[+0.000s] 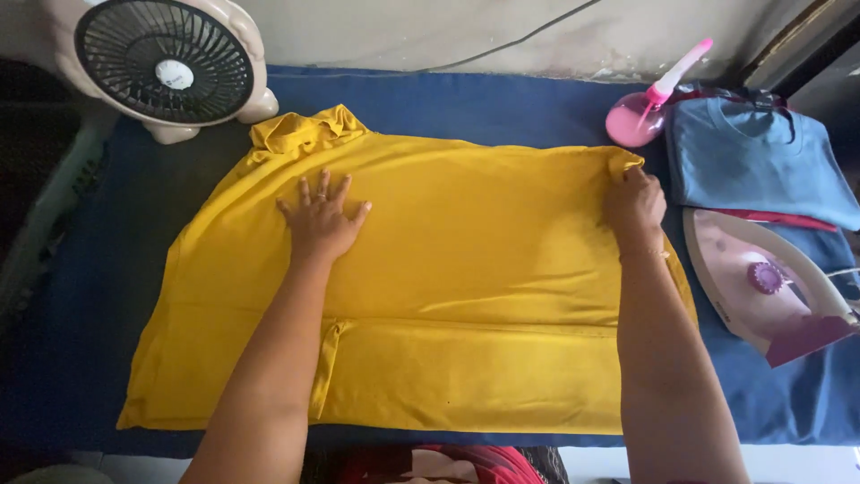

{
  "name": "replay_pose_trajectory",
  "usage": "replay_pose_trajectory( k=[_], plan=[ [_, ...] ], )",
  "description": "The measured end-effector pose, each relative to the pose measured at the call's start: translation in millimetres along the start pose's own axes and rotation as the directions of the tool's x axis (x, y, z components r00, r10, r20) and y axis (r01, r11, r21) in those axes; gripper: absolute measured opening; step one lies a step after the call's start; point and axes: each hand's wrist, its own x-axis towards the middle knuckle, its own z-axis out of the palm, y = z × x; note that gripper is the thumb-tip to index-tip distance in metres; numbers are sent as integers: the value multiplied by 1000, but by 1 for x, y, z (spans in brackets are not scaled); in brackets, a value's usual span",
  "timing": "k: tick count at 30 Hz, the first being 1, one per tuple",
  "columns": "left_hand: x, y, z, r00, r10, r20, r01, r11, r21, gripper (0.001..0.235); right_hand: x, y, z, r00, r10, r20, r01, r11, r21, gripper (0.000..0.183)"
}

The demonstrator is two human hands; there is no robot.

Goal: Ironing and folding a yellow t-shirt on an ironing surface.

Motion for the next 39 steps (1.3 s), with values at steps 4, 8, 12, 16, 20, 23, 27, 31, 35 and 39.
replay_pose_trajectory(
  k=[4, 8, 12, 16, 20, 23, 27, 31, 35, 39],
  plan=[
    [0, 0, 1, 1000, 1, -7, 0, 1000, 20, 69, -38, -31, -17, 989, -146, -23, 145, 989, -35, 36],
    [0, -1, 3, 1000, 2, -18, -2, 1000, 22, 68, -41, -22, -33, 990, -136, -44, 123, 966, -228, 28],
    [-6, 1, -4, 1000, 7, -23, -7, 1000, -3, 68, -19, -7, -28, 999, 4, -32, -2, 998, 62, 27],
    [1, -2, 3, 1000, 5, -21, -5, 999, 35, 68, 16, 31, 11, 997, 75, 21, -78, 985, 157, 20],
    [-4, 4, -12, 999, -5, 34, 6, 1000, -29, 72, 9, 7, -36, 995, 56, 78, -67, 987, 144, 34],
    [-9, 6, -23, 995, -14, 96, 20, 998, -66, 77, 55, 66, -3, 986, 134, 99, -143, 986, 90, 45],
    [-8, 6, -21, 996, -11, 89, 20, 995, -97, 77, 50, 69, -43, 922, 378, 78, -384, 877, 290, 28],
    [-10, 6, -19, 996, -24, 86, 30, 997, -69, 77, 69, 74, -25, 890, 436, 135, -456, 836, 304, 30],
    [-7, 4, -20, 998, -22, 64, 29, 994, -101, 76, 78, 56, -11, 941, 304, 149, -279, 945, -168, 52],
    [5, 3, -12, 999, -23, 49, 27, 994, -101, 75, 32, -7, -48, 991, 132, 10, -132, 990, 56, 50]
  ],
)
